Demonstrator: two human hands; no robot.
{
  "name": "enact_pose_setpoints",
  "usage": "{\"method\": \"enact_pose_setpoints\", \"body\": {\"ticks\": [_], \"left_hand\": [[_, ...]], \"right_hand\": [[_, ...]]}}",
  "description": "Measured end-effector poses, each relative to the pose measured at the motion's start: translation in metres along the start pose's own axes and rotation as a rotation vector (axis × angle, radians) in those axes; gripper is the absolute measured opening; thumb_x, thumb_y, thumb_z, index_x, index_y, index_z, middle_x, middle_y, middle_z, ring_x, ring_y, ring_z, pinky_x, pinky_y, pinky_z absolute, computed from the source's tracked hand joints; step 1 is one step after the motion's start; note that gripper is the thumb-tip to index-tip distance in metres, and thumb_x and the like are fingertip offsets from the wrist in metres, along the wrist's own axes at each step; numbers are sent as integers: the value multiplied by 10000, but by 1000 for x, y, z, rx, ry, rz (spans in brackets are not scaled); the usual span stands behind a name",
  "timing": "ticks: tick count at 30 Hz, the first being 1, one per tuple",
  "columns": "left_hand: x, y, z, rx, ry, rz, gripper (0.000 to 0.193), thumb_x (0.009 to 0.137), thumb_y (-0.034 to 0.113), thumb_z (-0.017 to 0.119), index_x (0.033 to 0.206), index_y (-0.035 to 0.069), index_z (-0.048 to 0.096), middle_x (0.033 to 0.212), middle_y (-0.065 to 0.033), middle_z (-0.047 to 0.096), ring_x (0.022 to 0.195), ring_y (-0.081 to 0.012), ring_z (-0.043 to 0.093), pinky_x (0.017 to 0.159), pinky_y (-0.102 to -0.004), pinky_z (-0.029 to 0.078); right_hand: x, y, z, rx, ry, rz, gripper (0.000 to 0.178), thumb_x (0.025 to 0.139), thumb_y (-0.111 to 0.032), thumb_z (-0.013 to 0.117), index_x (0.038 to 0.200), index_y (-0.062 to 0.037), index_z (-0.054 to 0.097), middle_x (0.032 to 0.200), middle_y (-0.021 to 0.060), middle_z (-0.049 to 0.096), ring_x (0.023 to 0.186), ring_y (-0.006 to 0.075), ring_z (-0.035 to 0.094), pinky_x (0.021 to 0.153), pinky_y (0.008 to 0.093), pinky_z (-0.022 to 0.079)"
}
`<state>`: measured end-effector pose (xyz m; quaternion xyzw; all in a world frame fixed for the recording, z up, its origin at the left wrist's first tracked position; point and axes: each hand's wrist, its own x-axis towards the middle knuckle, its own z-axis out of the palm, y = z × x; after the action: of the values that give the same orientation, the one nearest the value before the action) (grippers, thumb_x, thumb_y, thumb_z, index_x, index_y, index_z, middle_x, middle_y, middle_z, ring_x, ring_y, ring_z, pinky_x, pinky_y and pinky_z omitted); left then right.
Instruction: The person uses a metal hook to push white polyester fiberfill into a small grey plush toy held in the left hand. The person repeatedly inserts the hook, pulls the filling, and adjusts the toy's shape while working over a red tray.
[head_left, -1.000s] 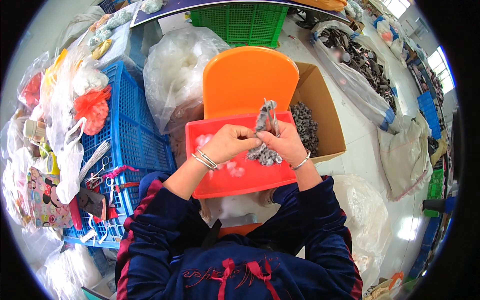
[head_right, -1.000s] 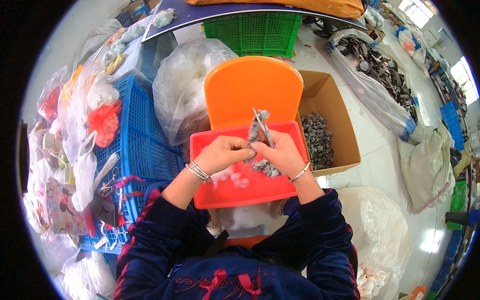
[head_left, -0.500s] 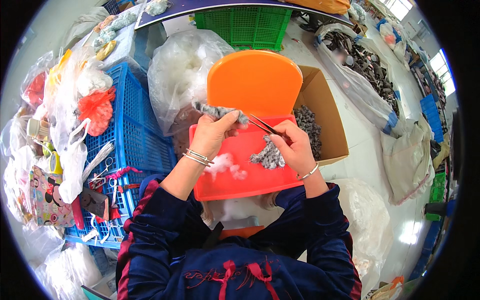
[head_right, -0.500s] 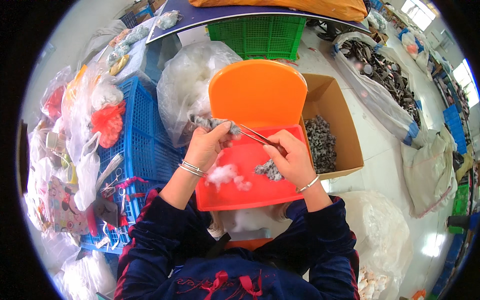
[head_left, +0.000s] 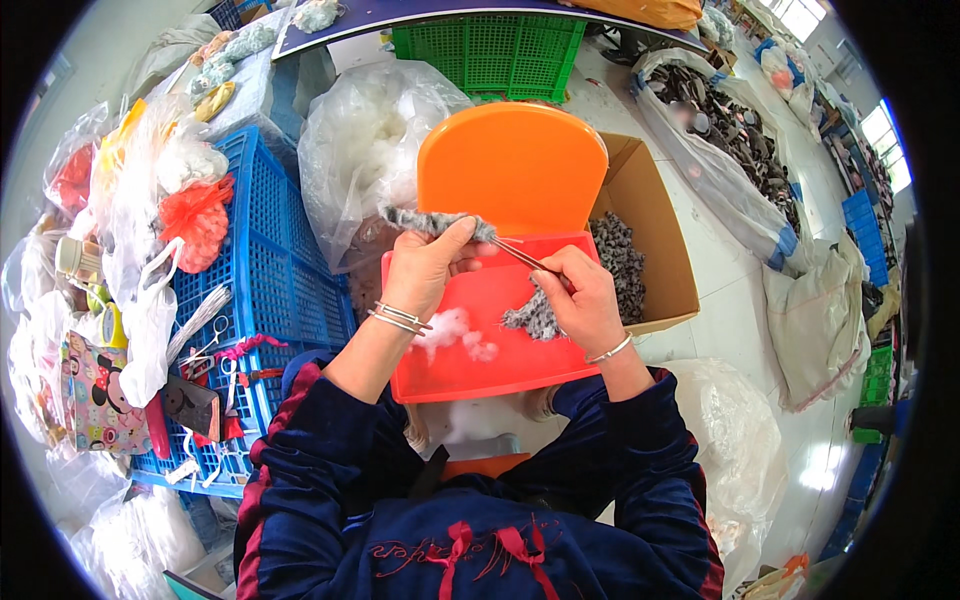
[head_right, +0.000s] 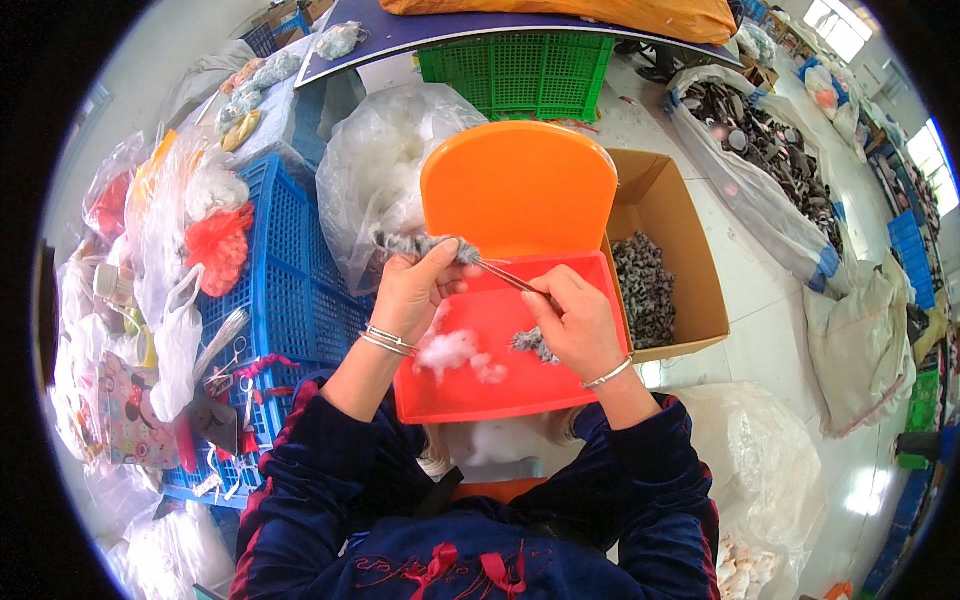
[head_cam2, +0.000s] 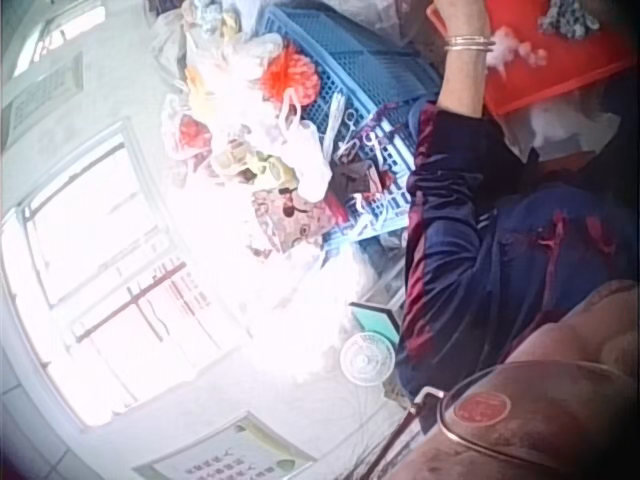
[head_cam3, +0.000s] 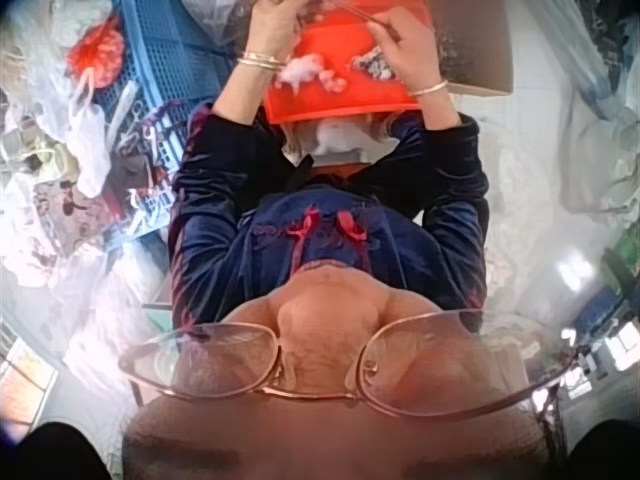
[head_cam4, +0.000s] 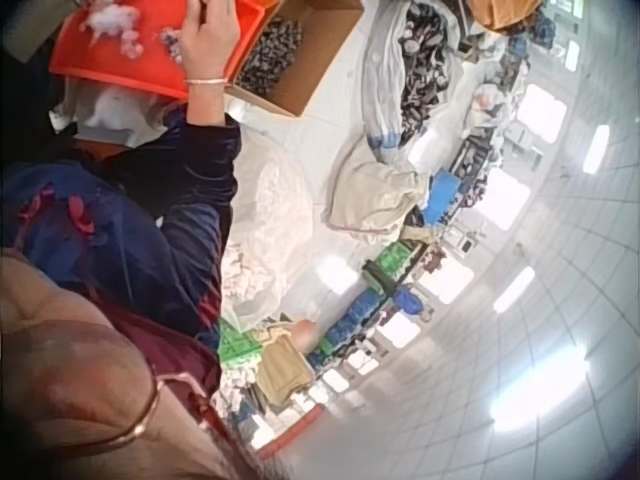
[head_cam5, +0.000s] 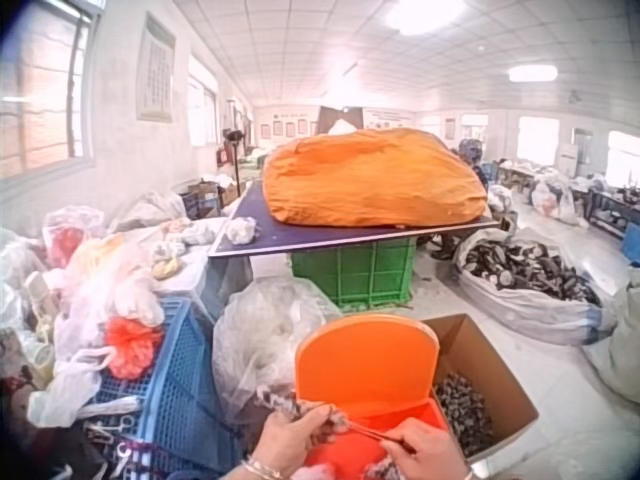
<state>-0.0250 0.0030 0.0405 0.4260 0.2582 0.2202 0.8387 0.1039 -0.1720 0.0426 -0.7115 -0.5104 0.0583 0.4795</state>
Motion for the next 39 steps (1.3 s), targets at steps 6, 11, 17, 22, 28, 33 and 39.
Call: {"method": "enact_pose_setpoints", "body": {"ticks": [6,11,17,22,28,33,39], "left_hand": [[0,0,0,-8,-11,42,226,911,180,658,1045,-1,633,948,-101,696,819,-196,707,637,-257,526],[-1,-2,1,25,6,41,222,911,177,657,1041,-1,633,938,-102,697,798,-198,709,627,-253,528],[0,-2,1,71,4,75,212,904,165,665,1029,-4,636,924,-98,700,784,-195,707,628,-259,539],[-3,-5,3,187,-57,118,207,896,149,673,1040,5,639,914,-78,699,806,-188,705,639,-257,547],[-3,-5,4,434,-44,167,156,883,161,685,941,16,675,822,-5,680,630,-61,577,549,-214,452],[-7,-27,12,408,-208,110,133,880,148,684,928,25,686,762,20,639,613,-40,522,539,-206,419],[-1,-13,6,243,-135,50,122,890,119,667,934,4,665,733,-4,611,610,-63,531,563,-210,439]], "right_hand": [[0,0,1,21,36,3,75,847,-5,651,887,17,591,762,94,538,594,176,527,537,275,414],[1,-4,1,26,22,17,77,846,-7,654,886,17,593,764,94,541,592,174,533,537,275,419],[0,-3,1,-5,17,19,80,843,-14,657,884,14,594,758,95,547,591,188,545,537,282,426],[1,-4,1,-12,16,22,82,846,-28,657,887,9,596,759,93,552,591,191,548,540,287,431],[-3,9,-11,435,-1,360,102,890,-73,637,960,-10,595,837,6,608,706,80,548,612,252,445],[-3,9,18,622,-97,443,152,893,-101,639,994,-1,586,875,24,624,809,60,547,683,221,444],[-4,10,-5,614,-92,528,137,873,-128,659,904,-8,601,743,-19,597,675,36,519,602,215,431]]}}
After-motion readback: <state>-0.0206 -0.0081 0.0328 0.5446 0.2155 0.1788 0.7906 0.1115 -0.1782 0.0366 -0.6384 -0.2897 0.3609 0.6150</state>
